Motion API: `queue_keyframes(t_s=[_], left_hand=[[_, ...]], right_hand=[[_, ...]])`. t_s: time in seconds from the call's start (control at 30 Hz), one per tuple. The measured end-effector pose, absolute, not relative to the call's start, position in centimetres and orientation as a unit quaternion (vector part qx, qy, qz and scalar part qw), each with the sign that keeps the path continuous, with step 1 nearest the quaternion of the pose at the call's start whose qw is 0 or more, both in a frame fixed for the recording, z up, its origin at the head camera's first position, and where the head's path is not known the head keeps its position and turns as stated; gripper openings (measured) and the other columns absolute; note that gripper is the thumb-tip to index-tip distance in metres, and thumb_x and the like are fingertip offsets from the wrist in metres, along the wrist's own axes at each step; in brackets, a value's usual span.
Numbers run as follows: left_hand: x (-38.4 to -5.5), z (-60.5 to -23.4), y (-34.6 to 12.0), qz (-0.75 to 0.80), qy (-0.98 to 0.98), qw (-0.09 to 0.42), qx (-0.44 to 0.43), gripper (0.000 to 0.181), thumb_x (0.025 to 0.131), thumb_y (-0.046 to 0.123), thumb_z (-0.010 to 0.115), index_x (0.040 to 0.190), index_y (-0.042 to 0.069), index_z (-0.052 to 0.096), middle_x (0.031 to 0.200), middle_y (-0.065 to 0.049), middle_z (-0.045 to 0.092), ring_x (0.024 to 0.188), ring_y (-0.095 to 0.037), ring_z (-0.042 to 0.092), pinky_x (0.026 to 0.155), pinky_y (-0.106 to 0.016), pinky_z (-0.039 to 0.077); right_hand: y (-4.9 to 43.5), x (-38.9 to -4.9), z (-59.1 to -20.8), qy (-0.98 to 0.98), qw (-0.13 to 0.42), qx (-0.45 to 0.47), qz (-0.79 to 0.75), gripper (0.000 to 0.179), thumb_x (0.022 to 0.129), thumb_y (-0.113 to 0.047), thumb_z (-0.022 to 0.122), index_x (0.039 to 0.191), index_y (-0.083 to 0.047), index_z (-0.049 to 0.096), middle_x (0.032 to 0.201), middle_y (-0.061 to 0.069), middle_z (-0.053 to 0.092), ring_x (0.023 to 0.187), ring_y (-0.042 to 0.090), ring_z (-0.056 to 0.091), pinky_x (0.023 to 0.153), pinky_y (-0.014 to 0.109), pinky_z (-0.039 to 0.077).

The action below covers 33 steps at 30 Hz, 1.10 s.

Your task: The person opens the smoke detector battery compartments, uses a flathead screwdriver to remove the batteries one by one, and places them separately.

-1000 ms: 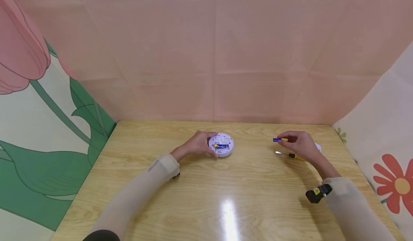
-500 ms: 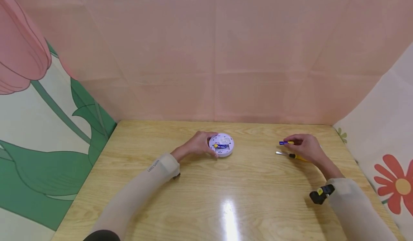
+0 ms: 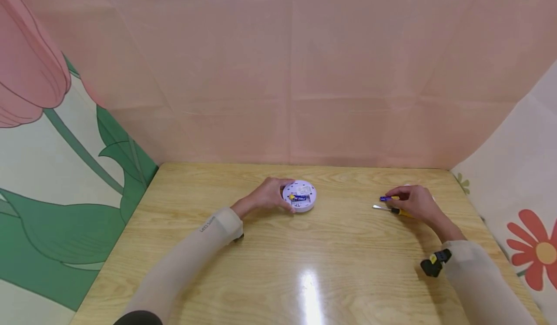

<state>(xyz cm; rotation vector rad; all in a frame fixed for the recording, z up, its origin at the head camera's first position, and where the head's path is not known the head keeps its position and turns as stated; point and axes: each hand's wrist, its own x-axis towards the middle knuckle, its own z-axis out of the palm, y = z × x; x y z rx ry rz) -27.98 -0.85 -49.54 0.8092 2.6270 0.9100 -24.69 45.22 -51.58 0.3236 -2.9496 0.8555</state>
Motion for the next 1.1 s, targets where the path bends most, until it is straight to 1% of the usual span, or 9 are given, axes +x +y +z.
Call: queue_keyframes(t_s=[0.13,0.27,0.47,0.63,0.83,0.93,1.1], left_hand=[[-27.98,-49.5,-0.88,0.313,0.9,0.124,0.278,0.1,0.061,0.044,0.091,0.143,0.007,0.049,0.142,-0.007,0.054,0.131,-0.019,0.049,0.119,-0.045,0.02],[-27.96,-49.45,-0.94,0.315,0.899,0.124,0.279,0.1,0.061,0.044,0.091,0.143,0.007,0.048,0.143,-0.007,0.053,0.131,-0.019,0.049,0.119,-0.044,0.022],[-28.0,-49.46,-0.9,0.315,0.898,0.12,0.284,0.1,0.061,0.044,0.091,0.143,0.006,0.049,0.143,-0.007,0.054,0.131,-0.018,0.049,0.118,-0.043,0.023],[-28.07,-49.55,-0.9,0.319,0.896,0.118,0.286,0.101,0.06,0.044,0.092,0.143,0.006,0.049,0.142,-0.007,0.054,0.129,-0.017,0.051,0.115,-0.038,0.03],[-28.09,-49.7,-0.86,0.318,0.896,0.118,0.288,0.101,0.06,0.046,0.091,0.143,0.006,0.049,0.142,-0.007,0.054,0.13,-0.017,0.05,0.118,-0.044,0.024],[-28.03,-49.68,-0.87,0.317,0.897,0.121,0.282,0.101,0.06,0.046,0.091,0.143,0.007,0.049,0.142,-0.006,0.054,0.131,-0.018,0.049,0.118,-0.044,0.023],[-27.93,-49.58,-0.84,0.309,0.902,0.12,0.276,0.101,0.061,0.045,0.091,0.144,0.009,0.048,0.142,-0.005,0.054,0.131,-0.018,0.05,0.119,-0.045,0.021]], right_hand=[[45.35,-24.78,-51.73,-0.955,0.027,0.111,0.275,0.022,0.082,-0.035,0.079,0.098,-0.02,0.077,0.1,0.011,0.073,0.075,-0.001,0.062,0.062,0.019,0.05],[45.53,-24.94,-51.83,-0.954,0.016,0.114,0.276,0.023,0.084,-0.034,0.078,0.099,-0.017,0.077,0.098,0.01,0.073,0.074,0.002,0.064,0.06,0.022,0.052],[45.69,-25.17,-52.09,-0.956,0.006,0.106,0.275,0.025,0.083,-0.036,0.078,0.099,-0.017,0.077,0.095,0.007,0.074,0.073,0.002,0.064,0.059,0.023,0.052],[45.71,-25.14,-52.05,-0.955,-0.002,0.099,0.278,0.028,0.083,-0.037,0.078,0.101,-0.016,0.076,0.095,0.007,0.074,0.074,0.004,0.064,0.059,0.023,0.052],[45.75,-24.88,-51.91,-0.954,-0.011,0.091,0.285,0.032,0.083,-0.04,0.077,0.104,-0.015,0.075,0.097,0.009,0.074,0.076,0.006,0.065,0.06,0.023,0.053],[45.73,-24.86,-51.85,-0.954,-0.011,0.089,0.285,0.036,0.083,-0.041,0.077,0.106,-0.014,0.075,0.099,0.009,0.074,0.077,0.007,0.066,0.061,0.023,0.053],[45.56,-24.96,-51.6,-0.956,0.005,0.086,0.281,0.039,0.081,-0.041,0.079,0.108,-0.014,0.074,0.1,0.009,0.074,0.077,0.008,0.065,0.06,0.022,0.052]])
